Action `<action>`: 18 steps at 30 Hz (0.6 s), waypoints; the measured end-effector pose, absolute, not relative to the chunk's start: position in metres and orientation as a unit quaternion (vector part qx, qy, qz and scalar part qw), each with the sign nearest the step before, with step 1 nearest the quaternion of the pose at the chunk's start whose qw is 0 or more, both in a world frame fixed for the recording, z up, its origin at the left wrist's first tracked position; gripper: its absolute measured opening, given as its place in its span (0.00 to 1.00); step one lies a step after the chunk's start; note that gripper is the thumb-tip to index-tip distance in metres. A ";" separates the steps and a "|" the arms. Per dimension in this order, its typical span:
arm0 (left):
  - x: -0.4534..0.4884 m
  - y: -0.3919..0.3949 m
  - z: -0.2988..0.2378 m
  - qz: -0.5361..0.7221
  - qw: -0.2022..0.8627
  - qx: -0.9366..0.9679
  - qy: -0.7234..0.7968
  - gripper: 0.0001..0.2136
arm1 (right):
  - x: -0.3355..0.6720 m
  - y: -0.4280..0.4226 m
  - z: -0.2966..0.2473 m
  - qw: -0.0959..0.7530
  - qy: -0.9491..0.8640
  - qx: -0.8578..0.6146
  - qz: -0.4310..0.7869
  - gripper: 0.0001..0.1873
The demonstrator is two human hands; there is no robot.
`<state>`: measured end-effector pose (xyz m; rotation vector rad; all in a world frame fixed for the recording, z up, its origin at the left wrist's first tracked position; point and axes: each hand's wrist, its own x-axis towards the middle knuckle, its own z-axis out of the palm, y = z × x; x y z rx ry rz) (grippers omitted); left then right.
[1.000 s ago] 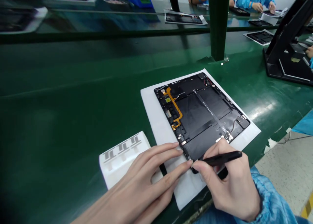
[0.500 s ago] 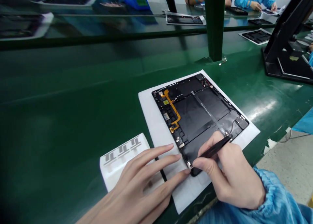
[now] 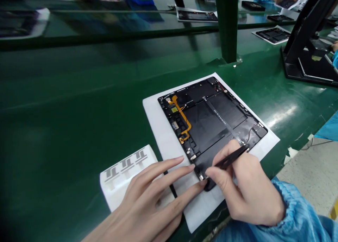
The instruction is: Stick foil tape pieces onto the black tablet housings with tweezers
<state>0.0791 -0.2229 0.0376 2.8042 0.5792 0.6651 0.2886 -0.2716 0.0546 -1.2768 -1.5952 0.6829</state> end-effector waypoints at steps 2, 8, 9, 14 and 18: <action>0.080 -0.223 0.039 0.212 0.103 0.949 0.210 0.21 | 0.290 -0.273 0.051 0.506 -0.616 -0.537 0.276 0.04; 0.083 -0.221 0.041 0.196 0.076 0.951 0.227 0.21 | 0.291 -0.275 0.046 0.527 -0.574 -0.552 0.296 0.05; 0.084 -0.222 0.041 0.199 0.065 0.951 0.228 0.21 | 0.291 -0.275 0.046 0.531 -0.570 -0.553 0.295 0.05; 0.093 -0.225 0.043 0.203 0.025 0.957 0.204 0.15 | 0.292 -0.275 0.044 0.594 -0.513 -0.533 0.316 0.05; 0.095 -0.190 0.060 0.210 0.047 0.963 0.164 0.14 | 0.294 -0.273 0.040 0.654 -0.440 -0.505 0.352 0.08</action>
